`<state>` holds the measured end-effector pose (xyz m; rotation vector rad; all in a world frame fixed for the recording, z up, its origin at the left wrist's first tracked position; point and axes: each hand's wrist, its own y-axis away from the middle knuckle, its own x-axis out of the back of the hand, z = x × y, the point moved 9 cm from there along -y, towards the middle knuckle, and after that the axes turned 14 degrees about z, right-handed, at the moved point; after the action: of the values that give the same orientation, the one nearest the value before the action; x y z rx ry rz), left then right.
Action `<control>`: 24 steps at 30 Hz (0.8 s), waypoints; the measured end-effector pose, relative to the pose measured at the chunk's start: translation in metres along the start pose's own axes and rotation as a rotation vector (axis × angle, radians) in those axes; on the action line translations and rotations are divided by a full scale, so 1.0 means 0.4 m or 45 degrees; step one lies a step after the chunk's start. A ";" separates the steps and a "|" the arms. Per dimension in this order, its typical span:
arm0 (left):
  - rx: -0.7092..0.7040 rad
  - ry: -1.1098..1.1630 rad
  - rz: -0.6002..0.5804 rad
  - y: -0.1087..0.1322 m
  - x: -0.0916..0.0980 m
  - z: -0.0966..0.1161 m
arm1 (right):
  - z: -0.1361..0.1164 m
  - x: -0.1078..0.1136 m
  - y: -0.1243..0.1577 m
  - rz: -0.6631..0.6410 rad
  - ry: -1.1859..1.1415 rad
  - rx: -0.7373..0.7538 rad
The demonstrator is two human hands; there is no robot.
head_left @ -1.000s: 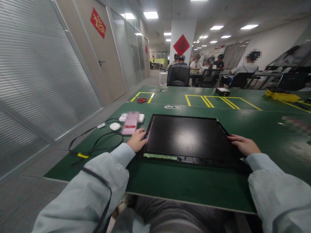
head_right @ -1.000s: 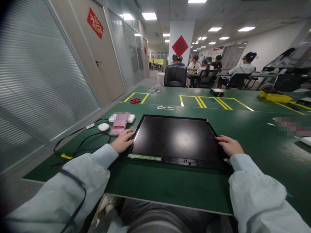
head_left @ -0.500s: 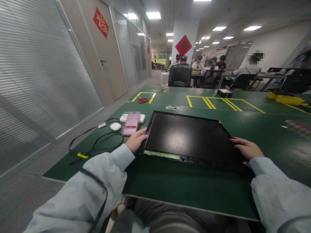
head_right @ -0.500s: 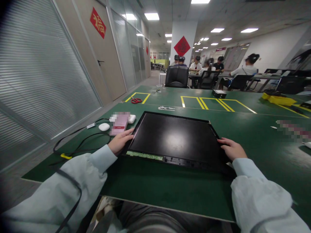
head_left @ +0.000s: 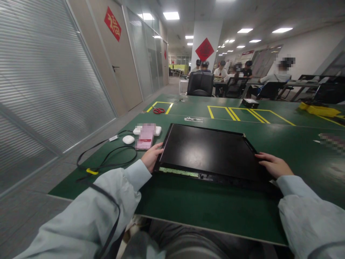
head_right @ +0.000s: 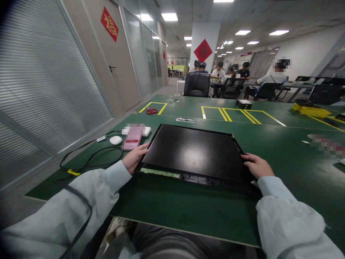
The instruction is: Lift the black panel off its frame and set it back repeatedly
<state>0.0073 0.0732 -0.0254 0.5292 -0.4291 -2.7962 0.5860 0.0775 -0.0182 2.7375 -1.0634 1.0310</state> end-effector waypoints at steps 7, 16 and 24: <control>0.051 -0.070 0.028 -0.010 0.011 -0.014 | 0.004 -0.003 -0.007 -0.005 0.000 0.020; 0.012 -0.129 0.071 0.004 0.010 -0.002 | 0.018 -0.006 -0.020 0.018 -0.020 0.068; -0.147 -0.114 -0.077 0.012 -0.019 0.016 | 0.015 -0.004 -0.020 0.012 0.010 0.069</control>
<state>0.0127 0.0728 -0.0159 0.3995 -0.2716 -2.8892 0.5934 0.0830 -0.0224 2.7705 -1.0645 1.0863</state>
